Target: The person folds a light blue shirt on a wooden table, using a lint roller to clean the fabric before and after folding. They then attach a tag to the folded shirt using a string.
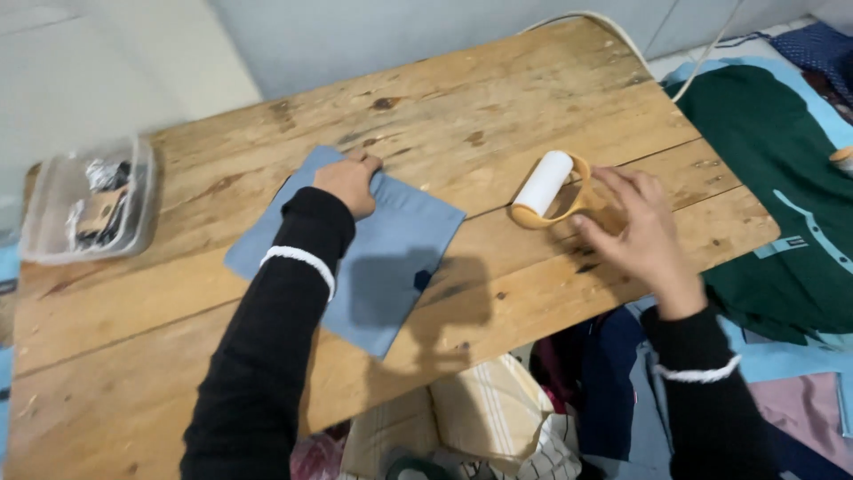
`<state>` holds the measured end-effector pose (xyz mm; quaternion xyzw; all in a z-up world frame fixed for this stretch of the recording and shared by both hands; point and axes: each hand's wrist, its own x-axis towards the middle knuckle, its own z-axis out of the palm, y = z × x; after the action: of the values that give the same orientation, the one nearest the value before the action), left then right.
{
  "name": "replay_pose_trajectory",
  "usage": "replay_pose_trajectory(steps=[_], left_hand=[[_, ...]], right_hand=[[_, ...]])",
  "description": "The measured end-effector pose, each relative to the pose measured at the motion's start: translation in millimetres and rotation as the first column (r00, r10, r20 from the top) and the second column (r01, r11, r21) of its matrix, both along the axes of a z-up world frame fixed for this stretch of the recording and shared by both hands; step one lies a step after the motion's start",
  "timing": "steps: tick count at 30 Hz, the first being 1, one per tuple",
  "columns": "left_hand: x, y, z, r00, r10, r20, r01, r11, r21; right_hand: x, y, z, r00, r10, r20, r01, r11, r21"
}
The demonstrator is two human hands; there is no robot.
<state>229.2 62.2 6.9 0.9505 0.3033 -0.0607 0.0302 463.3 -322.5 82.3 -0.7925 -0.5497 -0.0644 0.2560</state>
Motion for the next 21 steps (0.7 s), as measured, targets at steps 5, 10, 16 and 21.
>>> replay_pose_trajectory(steps=[5, 10, 16, 21], left_hand=[[18.1, 3.0, 11.5, 0.998, 0.039, -0.056, -0.040, 0.999, -0.013], [10.5, 7.9, 15.2, 0.998, -0.027, 0.055, 0.030, 0.998, -0.058], [-41.7, -3.3, 76.5, 0.914, -0.101, 0.392, 0.101, 0.995, 0.022], [-92.6, -20.0, 157.7, 0.480, -0.415, 0.773, 0.294, 0.906, 0.305]], right_hand=[[-64.2, 70.3, 13.7, 0.975, 0.182, -0.126, -0.182, 0.983, 0.012], [-76.2, 148.3, -31.1, 0.947, 0.275, -0.165, -0.311, 0.916, -0.253], [-59.7, 172.1, -51.7, 0.897, 0.298, -0.327, -0.339, 0.938, -0.073], [-95.2, 156.1, 67.9, 0.827, 0.555, -0.092, -0.488, 0.789, 0.373]])
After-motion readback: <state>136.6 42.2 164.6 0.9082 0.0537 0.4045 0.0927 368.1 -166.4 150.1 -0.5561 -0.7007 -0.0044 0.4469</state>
